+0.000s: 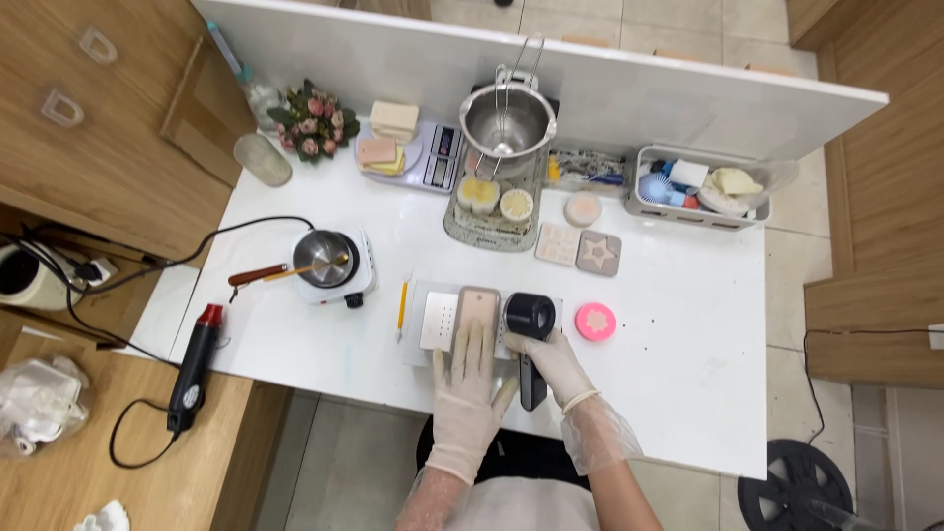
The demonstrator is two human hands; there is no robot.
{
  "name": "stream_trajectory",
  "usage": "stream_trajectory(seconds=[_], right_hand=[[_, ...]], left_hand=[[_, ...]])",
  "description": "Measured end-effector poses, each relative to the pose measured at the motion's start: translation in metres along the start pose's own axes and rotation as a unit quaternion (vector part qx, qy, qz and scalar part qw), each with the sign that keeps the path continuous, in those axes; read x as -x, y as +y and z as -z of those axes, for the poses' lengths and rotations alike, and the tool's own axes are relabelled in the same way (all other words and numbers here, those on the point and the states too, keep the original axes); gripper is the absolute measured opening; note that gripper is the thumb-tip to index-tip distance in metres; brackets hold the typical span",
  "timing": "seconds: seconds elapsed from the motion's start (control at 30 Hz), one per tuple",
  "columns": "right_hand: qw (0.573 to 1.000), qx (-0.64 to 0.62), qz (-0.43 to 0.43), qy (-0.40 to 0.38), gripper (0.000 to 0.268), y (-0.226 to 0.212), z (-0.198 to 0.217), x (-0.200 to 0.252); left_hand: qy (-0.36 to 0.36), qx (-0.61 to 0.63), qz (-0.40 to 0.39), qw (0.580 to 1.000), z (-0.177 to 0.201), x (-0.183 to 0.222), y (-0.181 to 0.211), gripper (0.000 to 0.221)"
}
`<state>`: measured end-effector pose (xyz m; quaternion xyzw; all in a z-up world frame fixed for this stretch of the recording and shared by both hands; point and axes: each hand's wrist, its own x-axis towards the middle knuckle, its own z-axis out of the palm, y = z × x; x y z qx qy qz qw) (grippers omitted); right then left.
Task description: The person uses a handheld heat gun to smooth the surface of a rectangular solidified block on a workbench. They repeatedly pass the heat gun over the top surface while holding the block steady with the other hand. The person briefly lifts the block to inspect it before continuing to apply heat.
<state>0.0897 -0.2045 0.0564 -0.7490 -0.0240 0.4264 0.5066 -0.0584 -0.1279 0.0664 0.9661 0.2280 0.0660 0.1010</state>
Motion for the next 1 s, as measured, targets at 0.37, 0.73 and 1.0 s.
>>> stream_trajectory(seconds=[0.37, 0.73, 1.0], right_hand=[[1.000, 0.011, -0.004, -0.001, 0.035, -0.006, 0.001, 0.006], [0.999, -0.020, -0.027, -0.008, 0.039, -0.008, -0.002, 0.006], [0.999, -0.031, -0.013, 0.006, 0.037, -0.022, 0.005, 0.016]], left_hand=[[-0.007, -0.040, 0.021, 0.999, -0.006, -0.016, -0.003, 0.091], [-0.075, -0.033, -0.003, 0.997, 0.005, -0.040, -0.011, 0.108], [-0.086, 0.002, 0.000, 0.996, 0.018, -0.054, -0.012, 0.116]])
